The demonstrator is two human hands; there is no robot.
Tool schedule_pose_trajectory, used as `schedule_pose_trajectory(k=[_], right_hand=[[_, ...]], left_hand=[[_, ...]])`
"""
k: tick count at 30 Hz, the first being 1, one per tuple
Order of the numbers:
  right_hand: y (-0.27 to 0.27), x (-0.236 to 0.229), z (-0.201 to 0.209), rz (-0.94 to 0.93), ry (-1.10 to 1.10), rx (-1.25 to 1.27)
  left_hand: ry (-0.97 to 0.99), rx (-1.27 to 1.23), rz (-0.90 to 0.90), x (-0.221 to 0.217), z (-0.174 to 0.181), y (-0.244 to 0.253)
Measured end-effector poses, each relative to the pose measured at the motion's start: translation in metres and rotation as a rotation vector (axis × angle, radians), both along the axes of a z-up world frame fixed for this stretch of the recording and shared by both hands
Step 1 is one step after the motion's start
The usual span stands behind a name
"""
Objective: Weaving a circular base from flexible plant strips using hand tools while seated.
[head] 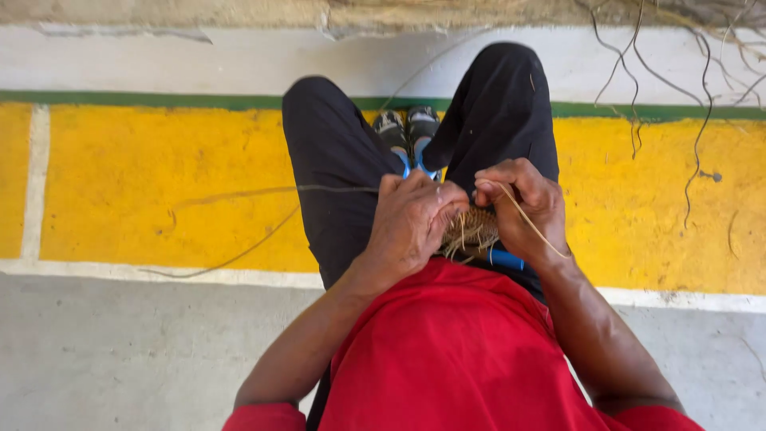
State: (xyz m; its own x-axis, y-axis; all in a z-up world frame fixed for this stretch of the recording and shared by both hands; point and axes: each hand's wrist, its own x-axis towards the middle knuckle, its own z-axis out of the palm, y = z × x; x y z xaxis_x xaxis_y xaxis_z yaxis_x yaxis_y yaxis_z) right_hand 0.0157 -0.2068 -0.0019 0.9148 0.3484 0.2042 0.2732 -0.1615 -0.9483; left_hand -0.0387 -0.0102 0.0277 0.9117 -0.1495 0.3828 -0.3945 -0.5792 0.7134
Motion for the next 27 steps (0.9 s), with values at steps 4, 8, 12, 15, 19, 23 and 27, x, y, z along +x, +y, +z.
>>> schedule_pose_trajectory(k=[4,8,12,15,19,23,27], right_hand=[[-0.001,0.014,0.012,-0.070,-0.121,-0.107],[-0.016,0.039,0.028,0.070,-0.513,-0.195],[-0.032,0.056,0.055,0.040,-0.342,-0.234],[-0.036,0.051,0.078,0.073,-0.169,-0.369],[-0.062,0.033,0.083,0.144,0.097,-0.414],[-0.053,0.025,0.084,-0.274,-0.092,-0.226],[-0.069,0.022,0.082,-0.082,-0.466,-0.835]], left_hand=[[-0.018,-0.018,-0.008,0.009,-0.010,0.005],[0.024,0.061,0.017,0.021,-0.016,0.002],[0.059,0.089,-0.015,0.029,-0.023,0.002],[0.028,0.069,-0.007,0.031,-0.021,0.004],[0.033,0.087,0.000,0.034,-0.023,0.004],[0.092,0.108,0.011,0.032,-0.016,0.002],[0.035,0.067,0.024,0.034,-0.029,0.004]])
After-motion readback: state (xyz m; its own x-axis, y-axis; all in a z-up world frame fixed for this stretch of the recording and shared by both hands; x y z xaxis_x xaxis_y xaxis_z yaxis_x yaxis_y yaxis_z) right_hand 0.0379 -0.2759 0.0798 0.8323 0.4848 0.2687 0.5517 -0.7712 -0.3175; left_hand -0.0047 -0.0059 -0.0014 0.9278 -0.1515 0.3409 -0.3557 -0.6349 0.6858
